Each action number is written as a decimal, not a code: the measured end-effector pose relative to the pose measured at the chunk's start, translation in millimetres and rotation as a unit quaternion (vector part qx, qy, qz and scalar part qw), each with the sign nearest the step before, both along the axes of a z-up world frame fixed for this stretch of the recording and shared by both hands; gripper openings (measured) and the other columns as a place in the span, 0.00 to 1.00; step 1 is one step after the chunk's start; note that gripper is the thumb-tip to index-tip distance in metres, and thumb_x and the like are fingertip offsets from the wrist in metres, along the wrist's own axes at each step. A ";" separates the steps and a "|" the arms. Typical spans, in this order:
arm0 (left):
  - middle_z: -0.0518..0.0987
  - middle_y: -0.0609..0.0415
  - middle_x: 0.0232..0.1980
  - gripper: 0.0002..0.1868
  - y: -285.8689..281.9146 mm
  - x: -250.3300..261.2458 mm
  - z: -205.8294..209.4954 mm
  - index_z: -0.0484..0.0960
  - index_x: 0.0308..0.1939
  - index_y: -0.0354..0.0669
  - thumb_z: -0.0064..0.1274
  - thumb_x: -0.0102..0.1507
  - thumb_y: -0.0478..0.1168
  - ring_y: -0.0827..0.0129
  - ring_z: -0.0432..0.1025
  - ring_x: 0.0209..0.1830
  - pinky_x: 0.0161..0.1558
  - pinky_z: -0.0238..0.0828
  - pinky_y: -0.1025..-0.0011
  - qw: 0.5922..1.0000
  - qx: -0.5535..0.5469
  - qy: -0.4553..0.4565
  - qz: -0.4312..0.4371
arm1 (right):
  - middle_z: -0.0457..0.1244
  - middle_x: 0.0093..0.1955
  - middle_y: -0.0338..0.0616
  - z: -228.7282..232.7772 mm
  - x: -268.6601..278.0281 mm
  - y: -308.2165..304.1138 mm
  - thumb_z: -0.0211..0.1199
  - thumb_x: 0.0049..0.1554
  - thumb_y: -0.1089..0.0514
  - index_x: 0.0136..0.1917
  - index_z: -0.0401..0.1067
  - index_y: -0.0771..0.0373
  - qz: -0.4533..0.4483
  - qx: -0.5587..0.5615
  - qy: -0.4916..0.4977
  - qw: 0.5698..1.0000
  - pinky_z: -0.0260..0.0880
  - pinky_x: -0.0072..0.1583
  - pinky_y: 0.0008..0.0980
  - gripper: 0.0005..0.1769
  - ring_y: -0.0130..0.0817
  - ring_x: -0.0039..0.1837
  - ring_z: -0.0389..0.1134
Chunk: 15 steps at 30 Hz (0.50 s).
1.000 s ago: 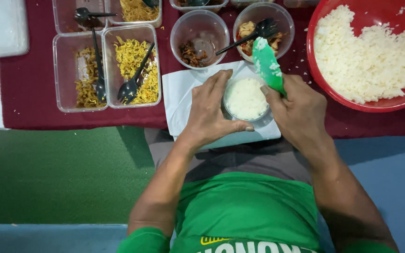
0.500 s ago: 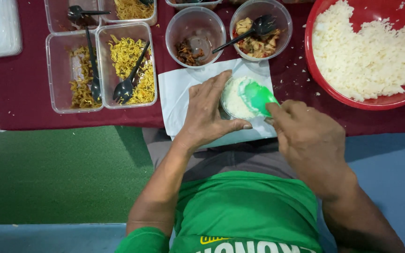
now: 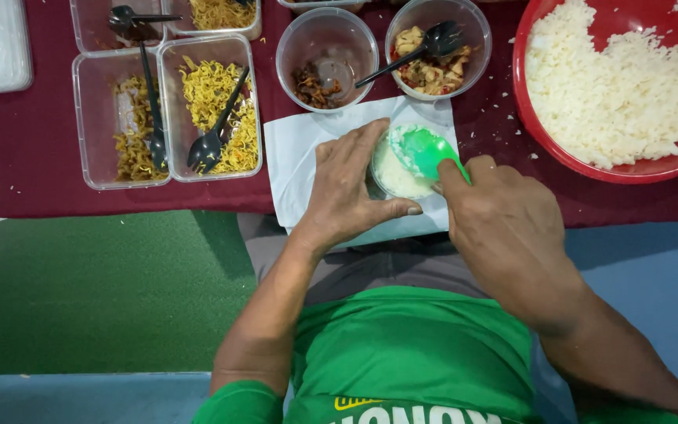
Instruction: Scooping rice from a large bowl into a small container and pressing it down with a spoon.
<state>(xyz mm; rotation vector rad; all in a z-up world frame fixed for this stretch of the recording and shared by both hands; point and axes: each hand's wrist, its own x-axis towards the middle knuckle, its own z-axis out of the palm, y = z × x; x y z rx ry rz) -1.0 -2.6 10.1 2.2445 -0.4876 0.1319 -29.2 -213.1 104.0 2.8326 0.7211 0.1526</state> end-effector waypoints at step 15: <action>0.73 0.51 0.70 0.57 2.8 4.0 0.2 0.63 0.73 0.46 0.61 0.50 0.74 0.59 0.69 0.69 0.63 0.53 0.61 0.999 -0.023 0.026 -0.011 | 0.63 0.39 0.40 2.0 25.5 -5.9 0.56 0.57 0.53 0.49 0.68 0.50 0.051 -0.070 0.107 0.991 0.65 0.31 0.44 0.05 0.43 0.35 0.70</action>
